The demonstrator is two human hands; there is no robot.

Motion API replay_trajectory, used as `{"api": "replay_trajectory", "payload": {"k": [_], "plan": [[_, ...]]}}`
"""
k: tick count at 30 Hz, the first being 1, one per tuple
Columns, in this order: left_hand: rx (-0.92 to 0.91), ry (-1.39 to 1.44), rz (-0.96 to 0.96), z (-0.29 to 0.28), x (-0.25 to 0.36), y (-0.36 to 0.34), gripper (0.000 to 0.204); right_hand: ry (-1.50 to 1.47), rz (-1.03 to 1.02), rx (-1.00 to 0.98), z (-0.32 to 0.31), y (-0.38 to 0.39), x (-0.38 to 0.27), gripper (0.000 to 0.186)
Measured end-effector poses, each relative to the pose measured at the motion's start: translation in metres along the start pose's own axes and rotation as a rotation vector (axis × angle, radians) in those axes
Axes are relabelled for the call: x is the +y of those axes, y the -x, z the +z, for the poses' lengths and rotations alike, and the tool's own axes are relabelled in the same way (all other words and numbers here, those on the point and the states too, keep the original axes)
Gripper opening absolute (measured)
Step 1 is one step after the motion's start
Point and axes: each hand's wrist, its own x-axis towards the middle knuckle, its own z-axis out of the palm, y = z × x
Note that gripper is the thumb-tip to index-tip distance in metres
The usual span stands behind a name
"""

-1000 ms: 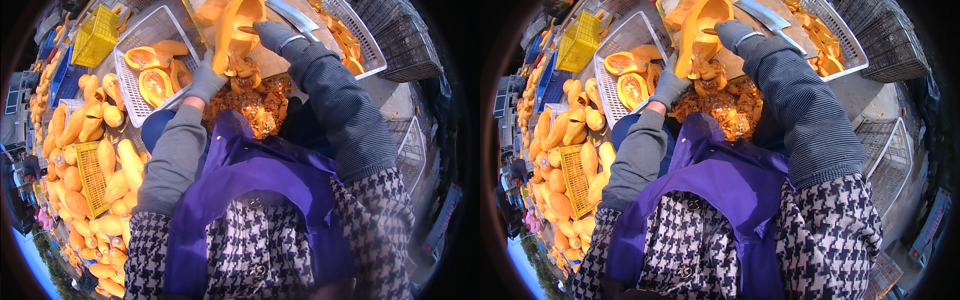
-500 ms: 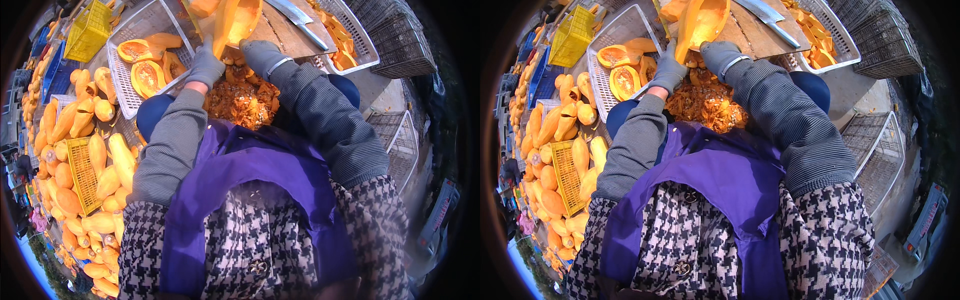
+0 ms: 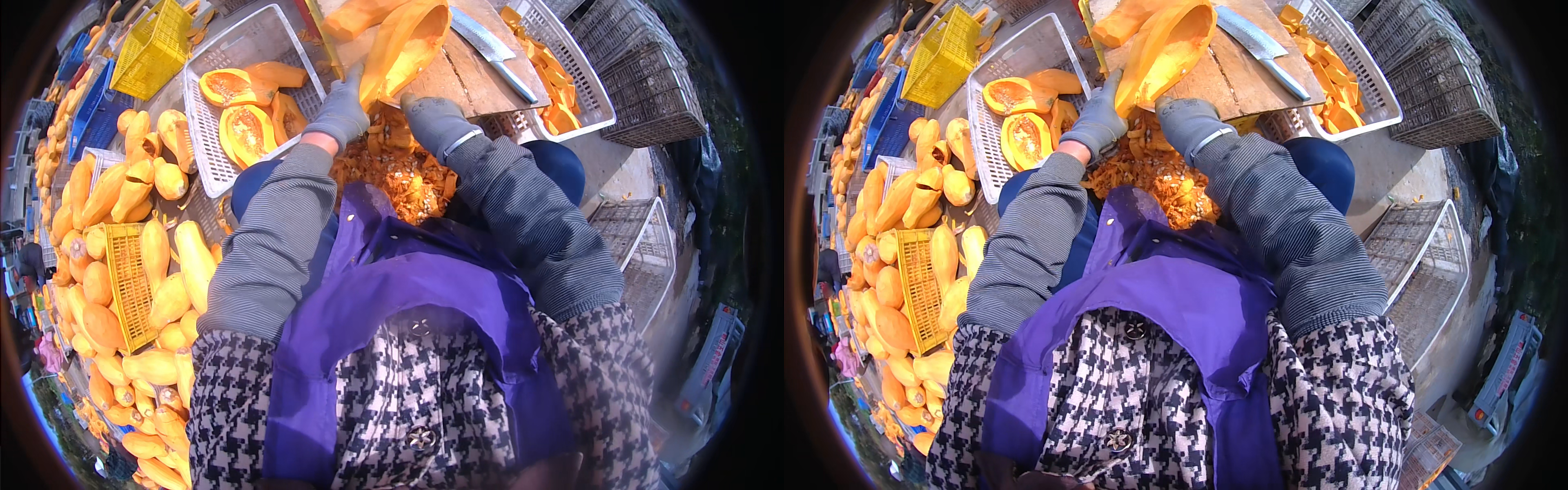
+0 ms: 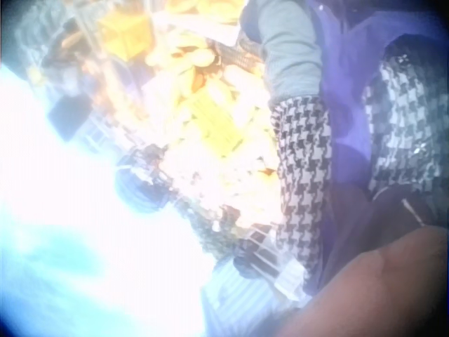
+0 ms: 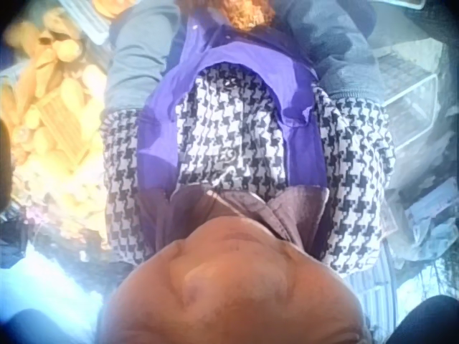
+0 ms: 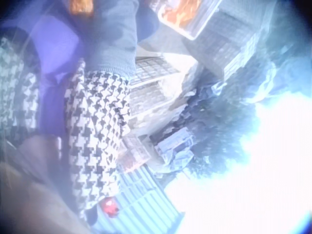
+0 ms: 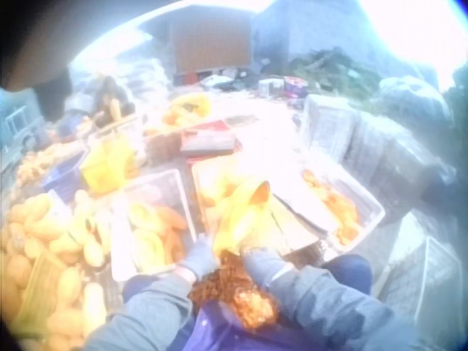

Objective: The person scoops seeds and pulp from halved papayas using a spoon, then cuts the fruit into smaller pieces with a knife on a wooden board. The cut pieces are placed into a white basket.

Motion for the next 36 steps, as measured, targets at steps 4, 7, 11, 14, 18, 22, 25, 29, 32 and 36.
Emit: {"api": "replay_trajectory", "payload": {"k": [4,7,11,14,18,22,25,29,32,36], "plan": [[0.021,0.022,0.068,0.000,-0.004,-0.002,0.081,0.081,-0.075,-0.130,0.017,0.014,0.016,0.030],[0.004,-0.009,0.065,-0.002,-0.005,-0.004,0.082,-0.262,0.116,0.179,0.012,-0.021,0.036,0.029],[0.028,0.019,0.046,-0.002,-0.008,-0.007,0.088,-1.048,0.438,0.172,0.039,-0.056,0.031,0.029],[0.007,0.034,-0.009,0.001,-0.012,-0.009,0.093,-1.417,0.455,0.307,0.060,-0.068,0.030,0.028],[0.040,0.049,-0.004,0.009,-0.018,-0.013,0.096,-1.230,0.424,0.359,0.068,-0.086,0.036,0.025],[0.083,0.056,0.037,0.014,-0.021,-0.015,0.095,-1.249,0.348,0.291,0.070,-0.090,0.035,0.023],[0.101,0.062,0.014,0.016,-0.022,-0.015,0.094,-1.428,0.350,0.264,0.076,-0.077,0.025,0.023],[0.102,0.051,-0.029,0.015,-0.021,-0.014,0.093,-1.612,0.365,0.207,0.072,-0.063,0.013,0.015],[0.119,0.115,0.019,0.015,-0.020,-0.013,0.093,-1.688,0.354,0.168,0.068,-0.057,0.010,0.015],[0.131,0.087,0.003,0.015,-0.016,-0.010,0.089,-1.844,0.189,-0.084,0.069,-0.052,0.019,0.020]]}}
